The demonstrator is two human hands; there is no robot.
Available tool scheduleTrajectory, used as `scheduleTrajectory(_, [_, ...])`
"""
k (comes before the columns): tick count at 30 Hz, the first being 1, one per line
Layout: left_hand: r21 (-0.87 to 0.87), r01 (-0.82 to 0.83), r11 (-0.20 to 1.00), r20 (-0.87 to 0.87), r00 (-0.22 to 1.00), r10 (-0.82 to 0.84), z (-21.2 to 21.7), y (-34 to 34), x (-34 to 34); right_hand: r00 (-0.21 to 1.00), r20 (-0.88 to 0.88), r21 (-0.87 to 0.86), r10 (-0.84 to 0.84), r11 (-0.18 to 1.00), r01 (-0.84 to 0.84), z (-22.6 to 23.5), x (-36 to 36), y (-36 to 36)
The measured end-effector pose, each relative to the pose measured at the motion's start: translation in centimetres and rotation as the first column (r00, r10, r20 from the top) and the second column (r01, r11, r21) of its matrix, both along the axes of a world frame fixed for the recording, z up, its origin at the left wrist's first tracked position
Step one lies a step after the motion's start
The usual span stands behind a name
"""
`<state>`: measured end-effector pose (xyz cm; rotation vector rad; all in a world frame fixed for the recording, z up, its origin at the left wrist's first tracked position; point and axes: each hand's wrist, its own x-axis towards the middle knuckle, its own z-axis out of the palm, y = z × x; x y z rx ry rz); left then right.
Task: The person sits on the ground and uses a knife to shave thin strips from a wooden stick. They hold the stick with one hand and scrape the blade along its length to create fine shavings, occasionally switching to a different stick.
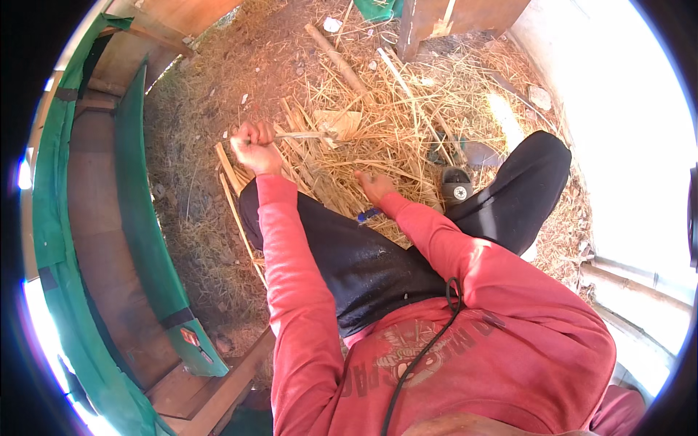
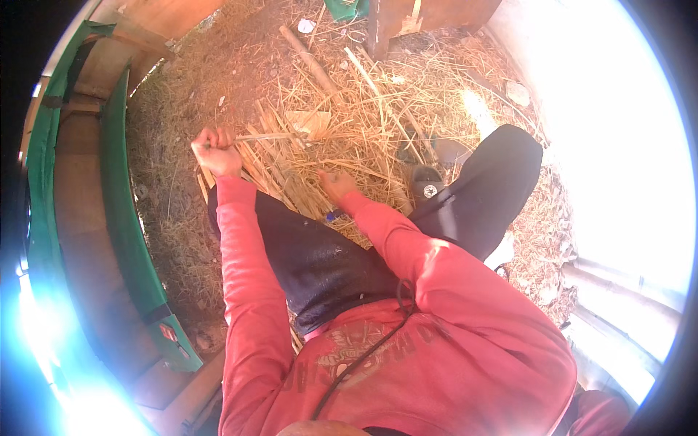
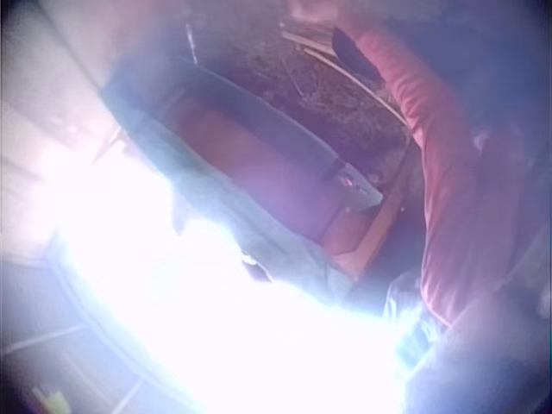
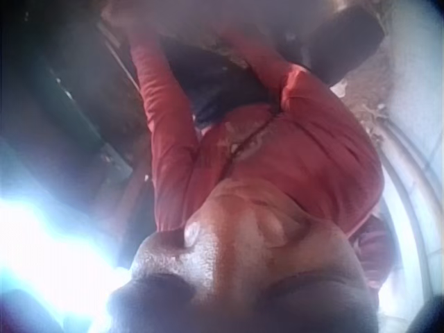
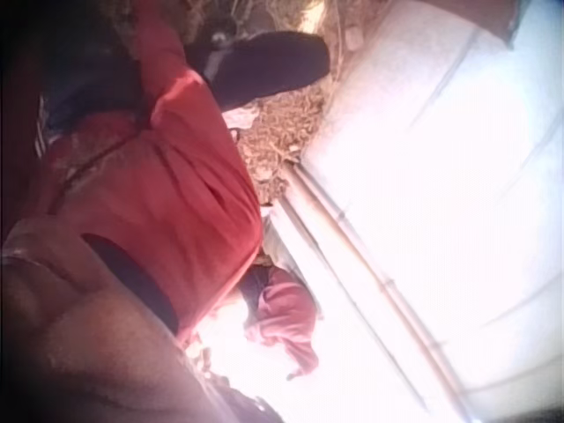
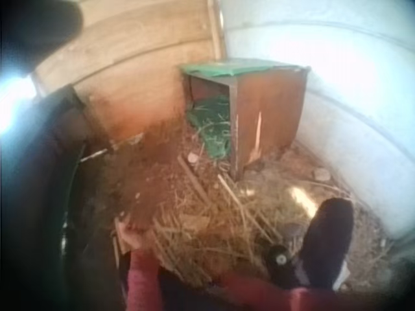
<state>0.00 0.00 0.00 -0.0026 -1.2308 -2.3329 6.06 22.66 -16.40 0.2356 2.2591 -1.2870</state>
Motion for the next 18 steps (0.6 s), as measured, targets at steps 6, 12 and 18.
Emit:
scheduleTrajectory(6, [0.01, 0.005, 1.0, -0.024, 1.0, -0.004, 0.3, -0.7, 1.6, 0.998, -0.057, -0.032, -0.009, 0.999, 0.007, 2.9, 0.6, -0.5])
scheduleTrajectory(12, [0.026, 0.005, 1.0, -0.032, 0.999, -0.004, -0.3, -0.2, 2.0, 0.919, -0.379, -0.276, -0.112, 0.961, 0.003, 5.1, 0.6, -1.0])
scheduleTrajectory(18, [-0.009, 0.032, 0.999, -0.002, 0.999, -0.032, -0.4, 1.4, 2.0, 0.984, 0.079, 0.17, 0.163, 0.97, -0.174, -1.5, 0.7, 1.6])
